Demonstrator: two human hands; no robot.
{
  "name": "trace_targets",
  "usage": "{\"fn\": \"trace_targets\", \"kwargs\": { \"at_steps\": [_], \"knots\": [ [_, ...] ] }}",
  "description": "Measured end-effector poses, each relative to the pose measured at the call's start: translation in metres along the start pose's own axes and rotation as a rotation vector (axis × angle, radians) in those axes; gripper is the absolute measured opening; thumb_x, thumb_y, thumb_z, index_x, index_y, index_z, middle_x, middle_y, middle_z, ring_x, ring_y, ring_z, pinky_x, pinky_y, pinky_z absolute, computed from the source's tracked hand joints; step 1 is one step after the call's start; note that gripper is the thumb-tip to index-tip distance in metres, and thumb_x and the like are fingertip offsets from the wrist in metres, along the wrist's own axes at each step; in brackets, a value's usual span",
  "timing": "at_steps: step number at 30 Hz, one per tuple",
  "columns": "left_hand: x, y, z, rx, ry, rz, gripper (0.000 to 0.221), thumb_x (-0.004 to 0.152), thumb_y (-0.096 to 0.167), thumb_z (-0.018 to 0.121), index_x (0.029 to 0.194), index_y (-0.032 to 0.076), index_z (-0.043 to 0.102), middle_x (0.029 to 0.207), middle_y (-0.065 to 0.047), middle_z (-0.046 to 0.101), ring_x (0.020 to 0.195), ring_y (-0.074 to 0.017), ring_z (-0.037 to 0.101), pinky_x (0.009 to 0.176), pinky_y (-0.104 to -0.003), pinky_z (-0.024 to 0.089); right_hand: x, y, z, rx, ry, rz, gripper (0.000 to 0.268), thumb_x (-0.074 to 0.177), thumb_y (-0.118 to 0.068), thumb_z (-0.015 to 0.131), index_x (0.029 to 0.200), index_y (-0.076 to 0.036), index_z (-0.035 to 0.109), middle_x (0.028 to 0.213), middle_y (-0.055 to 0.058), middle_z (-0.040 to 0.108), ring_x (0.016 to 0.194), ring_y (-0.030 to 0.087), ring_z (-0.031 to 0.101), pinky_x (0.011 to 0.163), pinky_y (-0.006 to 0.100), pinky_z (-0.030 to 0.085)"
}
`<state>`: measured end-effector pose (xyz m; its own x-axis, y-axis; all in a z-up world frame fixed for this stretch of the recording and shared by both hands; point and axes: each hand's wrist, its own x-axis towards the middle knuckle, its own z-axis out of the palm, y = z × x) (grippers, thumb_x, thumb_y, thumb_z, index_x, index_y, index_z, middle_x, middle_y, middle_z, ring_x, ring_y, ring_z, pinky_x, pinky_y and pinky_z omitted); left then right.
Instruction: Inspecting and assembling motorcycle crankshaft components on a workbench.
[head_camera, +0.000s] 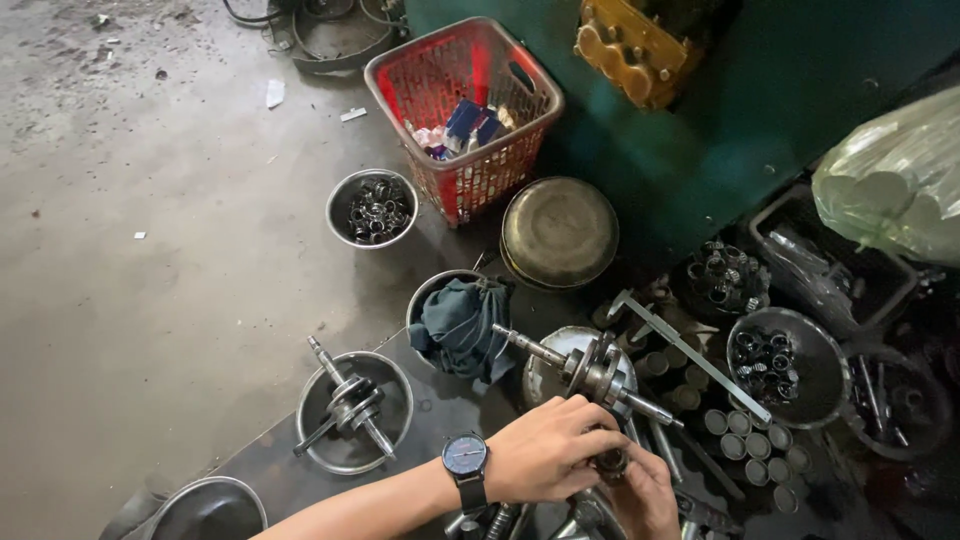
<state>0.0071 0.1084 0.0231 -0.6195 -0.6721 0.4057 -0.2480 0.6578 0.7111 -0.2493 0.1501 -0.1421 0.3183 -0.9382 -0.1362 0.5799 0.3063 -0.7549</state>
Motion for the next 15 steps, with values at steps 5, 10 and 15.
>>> {"fn": "trace_targets", "kwargs": {
  "at_steps": [5,10,15],
  "knots": [
    [0.002,0.005,-0.006,-0.028,-0.005,-0.003,0.050,0.082,0.012,0.074,0.131,0.009,0.063,0.126,-0.010,0.061,0.111,-0.0304,0.058,0.095,-0.041,0.048,-0.002,0.007,-0.015,-0.008,-0.038,-0.011,0.064,0.096,-0.032,0.065,0.132,0.020,0.054,0.123,0.027,0.067,0.113,0.033,0.067,0.098,0.047,0.052],
    [0.002,0.003,-0.004,-0.024,-0.006,-0.003,0.049,0.083,0.013,0.074,0.130,0.008,0.063,0.127,-0.010,0.061,0.110,-0.0305,0.058,0.094,-0.041,0.049,-0.002,0.008,-0.019,-0.016,-0.043,0.001,0.062,0.097,-0.033,0.064,0.129,0.020,0.056,0.121,0.027,0.067,0.113,0.034,0.068,0.099,0.047,0.053],
    [0.001,0.002,0.000,-0.026,0.019,0.000,0.045,0.085,0.016,0.076,0.128,0.009,0.064,0.124,-0.009,0.063,0.109,-0.0299,0.060,0.093,-0.040,0.050,-0.001,0.003,-0.016,-0.026,-0.042,0.016,0.062,0.097,-0.033,0.061,0.128,0.021,0.055,0.116,0.029,0.068,0.107,0.035,0.069,0.094,0.047,0.053]
  ]
}}
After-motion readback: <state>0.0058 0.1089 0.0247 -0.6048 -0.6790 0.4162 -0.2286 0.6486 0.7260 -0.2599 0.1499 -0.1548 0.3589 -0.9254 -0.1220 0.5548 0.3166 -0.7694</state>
